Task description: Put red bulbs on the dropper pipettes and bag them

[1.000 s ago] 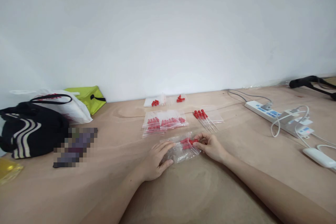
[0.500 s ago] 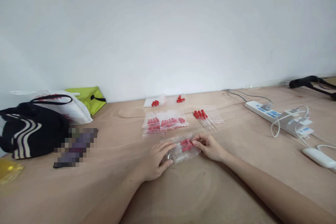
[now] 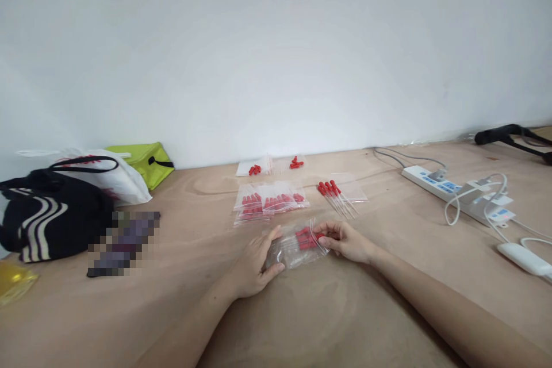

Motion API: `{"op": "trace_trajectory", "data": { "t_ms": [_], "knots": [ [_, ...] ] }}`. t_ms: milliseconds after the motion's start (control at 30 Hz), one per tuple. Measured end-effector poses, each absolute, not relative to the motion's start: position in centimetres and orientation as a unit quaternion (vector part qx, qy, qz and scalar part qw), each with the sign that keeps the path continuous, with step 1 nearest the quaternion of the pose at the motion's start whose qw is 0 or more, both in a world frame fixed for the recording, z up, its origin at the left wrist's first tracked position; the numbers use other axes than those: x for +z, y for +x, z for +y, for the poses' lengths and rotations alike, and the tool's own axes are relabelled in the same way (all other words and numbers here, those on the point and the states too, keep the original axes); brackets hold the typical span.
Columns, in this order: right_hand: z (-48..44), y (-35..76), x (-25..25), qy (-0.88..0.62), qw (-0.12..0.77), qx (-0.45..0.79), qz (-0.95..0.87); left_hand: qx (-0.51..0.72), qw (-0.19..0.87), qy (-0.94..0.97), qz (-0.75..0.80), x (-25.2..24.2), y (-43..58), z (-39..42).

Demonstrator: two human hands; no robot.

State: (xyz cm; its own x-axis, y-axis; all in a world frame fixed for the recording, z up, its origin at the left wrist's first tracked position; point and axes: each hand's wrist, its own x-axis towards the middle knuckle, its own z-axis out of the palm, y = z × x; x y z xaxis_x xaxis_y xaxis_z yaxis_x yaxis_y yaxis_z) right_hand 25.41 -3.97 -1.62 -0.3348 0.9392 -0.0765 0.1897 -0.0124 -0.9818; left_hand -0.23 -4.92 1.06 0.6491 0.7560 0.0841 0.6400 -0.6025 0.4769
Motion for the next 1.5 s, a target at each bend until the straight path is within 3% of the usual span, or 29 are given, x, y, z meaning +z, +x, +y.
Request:
{"op": "trace_trajectory", "data": {
  "t_ms": [267, 600, 800, 1033, 1167, 1300, 1500],
  "knots": [
    [-3.4, 25.3, -1.9, -0.391, 0.349, 0.56, -0.642, 0.153, 0.223, 0.876, 0.399, 0.7, -0.3, -4.9],
    [-4.0, 25.1, -1.2, -0.437, 0.327, 0.551, -0.631, 0.152, 0.214, 0.879, 0.399, 0.6, -0.4, -4.8],
    [-3.3, 24.6, -3.0, -0.48, 0.408, 0.485, -0.606, 0.151, 0.21, 0.883, 0.391, 0.9, -0.3, -4.9],
    [-3.5, 25.0, -2.3, -0.482, 0.353, 0.501, -0.626, 0.144, 0.203, 0.887, 0.389, 1.1, -0.3, -4.8],
    [-2.1, 26.8, -2.0, -0.568, 0.4, 0.301, -0.653, 0.131, 0.185, 0.901, 0.371, 1.2, -0.2, -4.8],
    [0.0, 29.2, -2.1, -0.702, 0.354, 0.075, -0.614, 0.13, 0.178, 0.904, 0.366, 1.2, -0.1, -4.7],
    [1.8, 30.3, -2.5, -0.768, 0.304, 0.057, -0.561, 0.119, 0.181, 0.902, 0.374, 1.2, -0.1, -4.8]
  ]
}}
